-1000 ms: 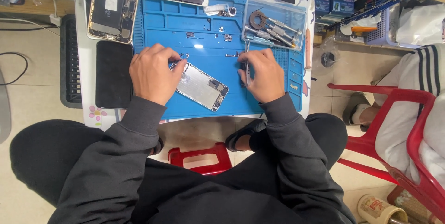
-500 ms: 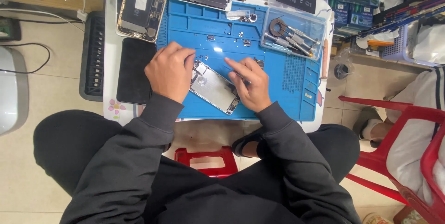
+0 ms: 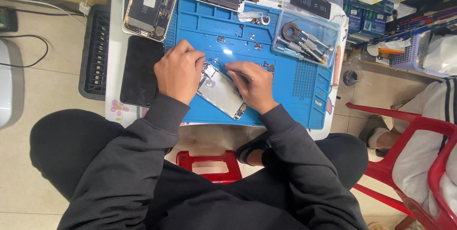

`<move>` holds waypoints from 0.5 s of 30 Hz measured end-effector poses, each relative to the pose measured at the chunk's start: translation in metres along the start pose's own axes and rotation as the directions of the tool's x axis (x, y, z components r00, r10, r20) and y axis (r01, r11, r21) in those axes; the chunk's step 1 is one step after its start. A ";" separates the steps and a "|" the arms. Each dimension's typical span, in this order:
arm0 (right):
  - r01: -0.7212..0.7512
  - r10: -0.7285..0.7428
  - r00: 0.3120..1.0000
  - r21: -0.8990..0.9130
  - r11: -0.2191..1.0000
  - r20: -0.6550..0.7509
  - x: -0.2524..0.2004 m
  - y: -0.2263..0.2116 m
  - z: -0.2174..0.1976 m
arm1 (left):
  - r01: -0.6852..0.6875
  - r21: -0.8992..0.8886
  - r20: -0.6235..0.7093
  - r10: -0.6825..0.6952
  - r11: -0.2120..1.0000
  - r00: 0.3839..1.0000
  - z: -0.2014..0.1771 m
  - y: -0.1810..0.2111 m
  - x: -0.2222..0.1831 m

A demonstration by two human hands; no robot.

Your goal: The person disassembles a smartphone on a blue work mat, using a screwdriver to remove screws and a metal pick to detach internal components. They place the removed parts and screws on the mat and continue to work on the phone's internal assembly.

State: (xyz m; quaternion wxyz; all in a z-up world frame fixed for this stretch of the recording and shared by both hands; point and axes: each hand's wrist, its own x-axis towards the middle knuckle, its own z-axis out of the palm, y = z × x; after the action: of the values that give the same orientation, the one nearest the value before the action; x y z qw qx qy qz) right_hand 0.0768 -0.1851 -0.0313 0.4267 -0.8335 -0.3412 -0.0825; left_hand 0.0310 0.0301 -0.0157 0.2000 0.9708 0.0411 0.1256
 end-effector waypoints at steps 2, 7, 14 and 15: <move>-0.009 0.009 1.000 -0.012 1.000 0.000 0.000 0.003 0.001 | -0.001 -0.003 -0.003 0.001 1.000 1.000 0.001 0.000 0.003; -0.032 0.032 0.999 -0.029 0.999 0.004 -0.001 0.005 0.003 | 0.007 -0.037 -0.001 -0.007 0.999 1.000 0.002 0.001 0.006; -0.103 0.109 0.992 0.104 0.989 -0.059 0.002 -0.001 -0.003 | -0.013 -0.076 0.016 0.014 0.997 1.000 0.001 -0.003 0.008; -0.125 0.135 0.989 0.137 0.983 -0.067 0.002 -0.001 -0.007 | -0.016 -0.084 0.016 0.017 0.996 1.000 0.002 -0.002 0.009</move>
State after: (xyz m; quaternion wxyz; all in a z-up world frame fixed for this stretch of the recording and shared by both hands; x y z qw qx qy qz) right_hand 0.0790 -0.1891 -0.0255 0.4983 -0.8200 -0.2743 -0.0633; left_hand 0.0401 0.0324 -0.0163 0.2400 0.9629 0.0260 0.1207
